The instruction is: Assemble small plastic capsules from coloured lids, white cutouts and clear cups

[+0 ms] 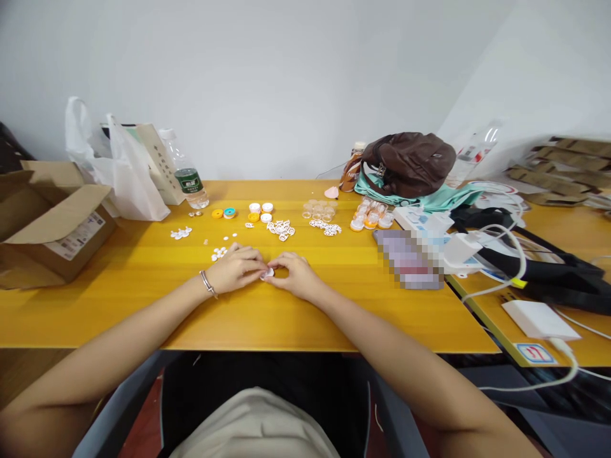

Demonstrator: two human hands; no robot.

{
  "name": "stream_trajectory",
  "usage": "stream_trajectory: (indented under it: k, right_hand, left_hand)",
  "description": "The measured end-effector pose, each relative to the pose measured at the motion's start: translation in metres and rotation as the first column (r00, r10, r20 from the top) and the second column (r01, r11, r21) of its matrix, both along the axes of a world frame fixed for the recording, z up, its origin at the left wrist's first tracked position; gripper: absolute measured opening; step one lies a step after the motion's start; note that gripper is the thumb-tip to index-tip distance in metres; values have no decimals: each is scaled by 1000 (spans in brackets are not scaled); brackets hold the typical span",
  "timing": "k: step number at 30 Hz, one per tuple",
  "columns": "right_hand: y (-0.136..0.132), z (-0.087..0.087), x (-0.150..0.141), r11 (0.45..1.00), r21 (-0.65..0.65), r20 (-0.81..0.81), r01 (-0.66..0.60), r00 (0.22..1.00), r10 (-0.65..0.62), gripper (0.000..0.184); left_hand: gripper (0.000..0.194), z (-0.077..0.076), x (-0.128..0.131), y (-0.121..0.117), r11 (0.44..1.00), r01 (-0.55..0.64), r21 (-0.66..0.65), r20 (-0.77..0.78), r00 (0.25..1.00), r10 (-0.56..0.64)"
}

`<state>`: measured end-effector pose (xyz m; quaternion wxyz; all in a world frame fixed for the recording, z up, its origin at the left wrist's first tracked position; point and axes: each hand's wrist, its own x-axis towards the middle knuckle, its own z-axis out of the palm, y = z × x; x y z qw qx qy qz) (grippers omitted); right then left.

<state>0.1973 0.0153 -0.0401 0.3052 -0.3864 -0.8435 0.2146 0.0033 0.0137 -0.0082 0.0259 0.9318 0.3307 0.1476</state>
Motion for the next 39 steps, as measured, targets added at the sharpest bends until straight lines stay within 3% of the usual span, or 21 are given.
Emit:
stream_trajectory:
  k: [2, 5, 11, 19, 22, 33, 39]
  right_hand:
    - [0, 0, 0, 1000, 12, -1, 2, 1000, -2, 21]
    - [0, -1, -1, 1000, 29, 0, -1, 1000, 1, 20]
    - [0, 0, -1, 1000, 13, -9, -11, 1000, 11, 20]
    - [-1, 1, -1, 999, -32, -28, -43, 999, 43, 22]
    - [-1, 1, -2, 997, -49, -44, -52, 998, 50, 22]
    - [-4, 4, -3, 997, -81, -68, -20, 998, 14, 21]
    - [-5, 3, -1, 997, -69, -99, -38, 995, 32, 21]
  left_hand:
    - [22, -2, 1, 1, 1000, -3, -16, 16, 1000, 3]
    - [17, -7, 3, 3, 988, -49, -144, 132, 989, 68]
    - [12, -17, 7, 10, 903, -96, -419, 287, 929, 232]
    - [14, -17, 12, 13, 798, -299, -523, 191, 872, 451]
    - [15, -17, 13, 15, 771, -313, -555, 161, 869, 468]
    - [13, -15, 1, 17, 801, -129, -585, 208, 931, 301]
    - [25, -12, -5, 3, 918, -73, -389, 276, 942, 192]
